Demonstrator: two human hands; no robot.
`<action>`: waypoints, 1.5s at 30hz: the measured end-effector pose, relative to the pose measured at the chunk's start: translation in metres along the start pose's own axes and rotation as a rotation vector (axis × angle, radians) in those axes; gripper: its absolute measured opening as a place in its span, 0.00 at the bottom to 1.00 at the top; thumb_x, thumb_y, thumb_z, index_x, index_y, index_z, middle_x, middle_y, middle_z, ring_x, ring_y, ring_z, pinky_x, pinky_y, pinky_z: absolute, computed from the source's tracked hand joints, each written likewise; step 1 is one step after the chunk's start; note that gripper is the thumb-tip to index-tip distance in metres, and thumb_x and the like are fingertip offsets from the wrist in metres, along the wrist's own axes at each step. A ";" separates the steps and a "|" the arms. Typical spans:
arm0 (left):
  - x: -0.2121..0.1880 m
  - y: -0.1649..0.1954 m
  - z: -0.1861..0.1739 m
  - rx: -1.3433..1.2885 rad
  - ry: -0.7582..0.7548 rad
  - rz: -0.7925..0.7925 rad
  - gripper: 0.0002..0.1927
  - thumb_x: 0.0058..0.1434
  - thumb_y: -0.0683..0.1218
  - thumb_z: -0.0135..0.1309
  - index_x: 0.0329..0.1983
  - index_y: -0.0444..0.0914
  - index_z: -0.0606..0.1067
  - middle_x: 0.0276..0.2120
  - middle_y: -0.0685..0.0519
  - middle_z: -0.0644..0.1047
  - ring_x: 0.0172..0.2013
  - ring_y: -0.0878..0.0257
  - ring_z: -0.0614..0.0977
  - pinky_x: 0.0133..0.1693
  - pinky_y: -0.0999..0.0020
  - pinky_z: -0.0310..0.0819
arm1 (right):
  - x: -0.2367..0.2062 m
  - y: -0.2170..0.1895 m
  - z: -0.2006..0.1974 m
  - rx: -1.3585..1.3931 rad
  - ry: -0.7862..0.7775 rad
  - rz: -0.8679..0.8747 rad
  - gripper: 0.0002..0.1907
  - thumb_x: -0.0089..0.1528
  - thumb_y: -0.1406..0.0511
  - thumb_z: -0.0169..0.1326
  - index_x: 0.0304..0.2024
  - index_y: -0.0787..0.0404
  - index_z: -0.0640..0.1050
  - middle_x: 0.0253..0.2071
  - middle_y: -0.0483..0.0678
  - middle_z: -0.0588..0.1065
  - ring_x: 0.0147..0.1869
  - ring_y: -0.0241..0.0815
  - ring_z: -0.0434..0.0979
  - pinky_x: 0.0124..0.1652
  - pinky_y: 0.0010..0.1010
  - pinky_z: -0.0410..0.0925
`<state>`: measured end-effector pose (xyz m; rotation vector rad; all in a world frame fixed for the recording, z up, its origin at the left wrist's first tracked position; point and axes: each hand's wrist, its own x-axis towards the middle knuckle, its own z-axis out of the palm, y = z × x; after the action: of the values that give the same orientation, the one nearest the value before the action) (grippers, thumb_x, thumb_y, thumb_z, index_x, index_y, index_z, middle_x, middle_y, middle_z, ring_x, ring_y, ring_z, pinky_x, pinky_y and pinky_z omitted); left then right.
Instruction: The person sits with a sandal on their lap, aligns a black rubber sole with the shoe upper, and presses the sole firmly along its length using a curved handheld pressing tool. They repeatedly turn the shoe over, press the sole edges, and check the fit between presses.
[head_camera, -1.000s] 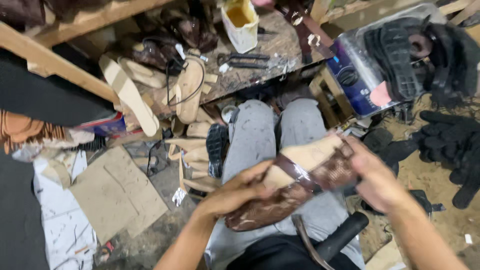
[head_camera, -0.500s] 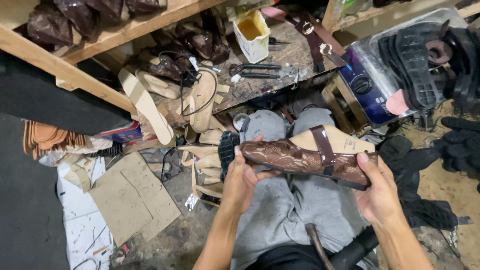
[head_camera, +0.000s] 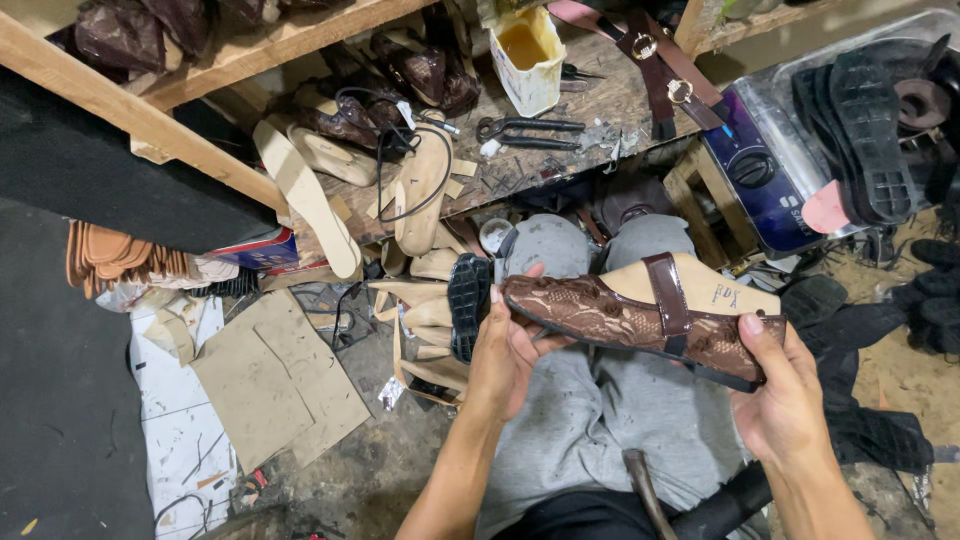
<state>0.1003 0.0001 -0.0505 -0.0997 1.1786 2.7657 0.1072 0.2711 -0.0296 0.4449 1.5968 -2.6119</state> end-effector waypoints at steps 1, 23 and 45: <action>0.000 0.000 0.003 -0.017 -0.005 0.020 0.33 0.77 0.59 0.26 0.78 0.36 0.52 0.64 0.38 0.70 0.60 0.47 0.76 0.55 0.49 0.76 | 0.000 -0.001 0.002 0.001 0.007 0.001 0.16 0.71 0.63 0.49 0.59 0.65 0.72 0.51 0.54 0.78 0.52 0.48 0.80 0.50 0.50 0.73; -0.007 0.013 0.047 0.141 0.119 0.203 0.50 0.58 0.31 0.52 0.79 0.42 0.42 0.65 0.41 0.67 0.54 0.56 0.78 0.54 0.62 0.77 | -0.005 -0.020 0.023 -0.040 -0.001 -0.089 0.16 0.73 0.65 0.47 0.60 0.66 0.70 0.53 0.53 0.76 0.51 0.47 0.80 0.49 0.49 0.76; -0.011 0.012 0.005 -0.017 -0.255 -0.545 0.34 0.64 0.60 0.51 0.70 0.40 0.66 0.54 0.48 0.78 0.57 0.55 0.80 0.57 0.55 0.75 | 0.022 -0.049 -0.001 -0.135 -0.232 0.272 0.23 0.66 0.60 0.48 0.60 0.67 0.72 0.53 0.54 0.77 0.55 0.48 0.78 0.54 0.44 0.70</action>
<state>0.1094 -0.0054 -0.0374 -0.0564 0.8980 2.2327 0.0773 0.2968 0.0067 0.3116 1.5072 -2.2491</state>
